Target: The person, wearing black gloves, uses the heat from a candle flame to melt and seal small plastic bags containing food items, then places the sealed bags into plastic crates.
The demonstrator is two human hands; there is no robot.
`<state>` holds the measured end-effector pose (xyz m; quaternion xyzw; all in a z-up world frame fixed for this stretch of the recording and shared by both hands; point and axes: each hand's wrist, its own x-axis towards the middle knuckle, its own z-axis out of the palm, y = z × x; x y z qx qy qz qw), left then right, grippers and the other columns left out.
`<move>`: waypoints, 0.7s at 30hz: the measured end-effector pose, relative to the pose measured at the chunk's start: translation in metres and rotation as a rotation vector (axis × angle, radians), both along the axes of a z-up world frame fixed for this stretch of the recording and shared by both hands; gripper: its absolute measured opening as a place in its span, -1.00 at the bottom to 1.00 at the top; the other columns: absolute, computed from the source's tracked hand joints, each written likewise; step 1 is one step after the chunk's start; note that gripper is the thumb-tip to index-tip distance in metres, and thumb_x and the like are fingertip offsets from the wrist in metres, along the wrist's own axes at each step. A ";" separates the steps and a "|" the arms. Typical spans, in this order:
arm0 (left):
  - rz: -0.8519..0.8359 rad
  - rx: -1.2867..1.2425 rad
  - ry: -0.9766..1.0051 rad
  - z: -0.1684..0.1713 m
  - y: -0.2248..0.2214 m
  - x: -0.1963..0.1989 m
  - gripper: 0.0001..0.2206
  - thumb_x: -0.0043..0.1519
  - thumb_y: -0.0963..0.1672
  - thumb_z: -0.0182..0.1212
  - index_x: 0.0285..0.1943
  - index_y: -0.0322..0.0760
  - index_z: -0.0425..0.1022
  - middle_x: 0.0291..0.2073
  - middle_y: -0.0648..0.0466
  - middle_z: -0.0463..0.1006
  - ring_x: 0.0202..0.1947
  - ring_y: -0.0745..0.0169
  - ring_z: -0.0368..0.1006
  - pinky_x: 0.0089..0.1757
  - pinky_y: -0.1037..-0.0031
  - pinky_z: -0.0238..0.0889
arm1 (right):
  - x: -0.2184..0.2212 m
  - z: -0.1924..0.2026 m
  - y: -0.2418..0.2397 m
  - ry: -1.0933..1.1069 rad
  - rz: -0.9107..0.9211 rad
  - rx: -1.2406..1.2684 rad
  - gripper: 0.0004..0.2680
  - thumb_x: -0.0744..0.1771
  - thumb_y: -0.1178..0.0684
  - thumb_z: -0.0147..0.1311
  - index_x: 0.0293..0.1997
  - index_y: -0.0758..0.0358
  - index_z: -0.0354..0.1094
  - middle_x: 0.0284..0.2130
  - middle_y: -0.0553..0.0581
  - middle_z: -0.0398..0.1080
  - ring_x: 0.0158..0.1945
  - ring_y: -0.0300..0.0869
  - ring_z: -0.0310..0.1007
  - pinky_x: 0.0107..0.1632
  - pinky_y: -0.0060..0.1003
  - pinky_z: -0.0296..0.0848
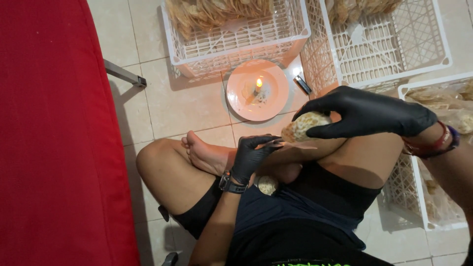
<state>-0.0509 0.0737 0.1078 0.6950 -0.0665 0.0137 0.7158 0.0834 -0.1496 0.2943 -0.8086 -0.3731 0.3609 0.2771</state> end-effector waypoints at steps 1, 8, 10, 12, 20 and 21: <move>0.000 -0.001 0.001 -0.006 -0.002 0.000 -0.82 0.08 -0.25 0.50 -0.14 -0.28 0.70 -0.17 0.01 0.71 -0.11 0.38 0.61 -0.02 0.59 0.52 | 0.000 -0.003 0.001 0.001 0.000 -0.001 -0.63 0.28 -0.13 0.17 0.24 -0.06 0.44 0.12 -0.14 0.58 0.07 -0.27 0.62 0.00 -0.28 0.50; 0.046 0.062 0.105 -0.045 -0.006 -0.003 -0.87 0.20 -0.15 0.42 -0.09 -0.15 0.70 -0.15 0.03 0.71 -0.07 0.39 0.58 -0.03 0.59 0.47 | -0.001 -0.012 0.006 -0.034 -0.020 -0.109 -0.67 0.27 -0.15 0.18 0.17 -0.17 0.49 0.01 -0.20 0.63 -0.05 -0.32 0.65 -0.09 -0.33 0.47; 0.026 0.086 0.077 -0.048 -0.006 -0.002 -0.81 0.17 -0.17 0.45 -0.05 -0.10 0.69 -0.13 0.03 0.70 -0.04 0.40 0.58 -0.02 0.60 0.47 | -0.001 -0.014 0.007 -0.085 -0.036 -0.066 -0.70 0.27 -0.15 0.18 0.12 -0.15 0.53 -0.06 -0.19 0.66 -0.09 -0.34 0.65 -0.11 -0.34 0.47; 0.028 0.031 0.037 -0.058 -0.007 -0.001 -0.81 0.18 -0.18 0.44 -0.04 -0.12 0.68 -0.11 0.05 0.69 -0.05 0.40 0.58 -0.04 0.58 0.49 | 0.001 -0.017 0.006 -0.149 -0.004 -0.049 -0.72 0.27 -0.19 0.19 0.08 -0.23 0.54 -0.11 -0.13 0.64 -0.11 -0.28 0.63 -0.13 -0.31 0.45; -0.126 -0.058 0.028 -0.013 -0.001 0.001 -0.83 0.35 -0.16 0.22 0.06 -0.24 0.64 -0.02 0.00 0.67 0.06 0.22 0.60 0.09 0.47 0.48 | 0.006 -0.013 0.013 -0.163 0.054 0.036 -0.72 0.27 -0.15 0.20 0.07 -0.09 0.53 -0.16 -0.13 0.66 -0.20 -0.23 0.67 -0.17 -0.29 0.45; -0.107 -0.037 0.011 -0.014 -0.002 0.001 -0.83 0.35 -0.15 0.22 0.06 -0.25 0.63 -0.01 -0.01 0.67 0.06 0.21 0.60 0.08 0.48 0.48 | 0.006 -0.015 0.013 -0.160 0.045 0.039 -0.74 0.28 -0.10 0.17 0.06 -0.08 0.53 -0.16 -0.13 0.66 -0.20 -0.24 0.67 -0.17 -0.30 0.46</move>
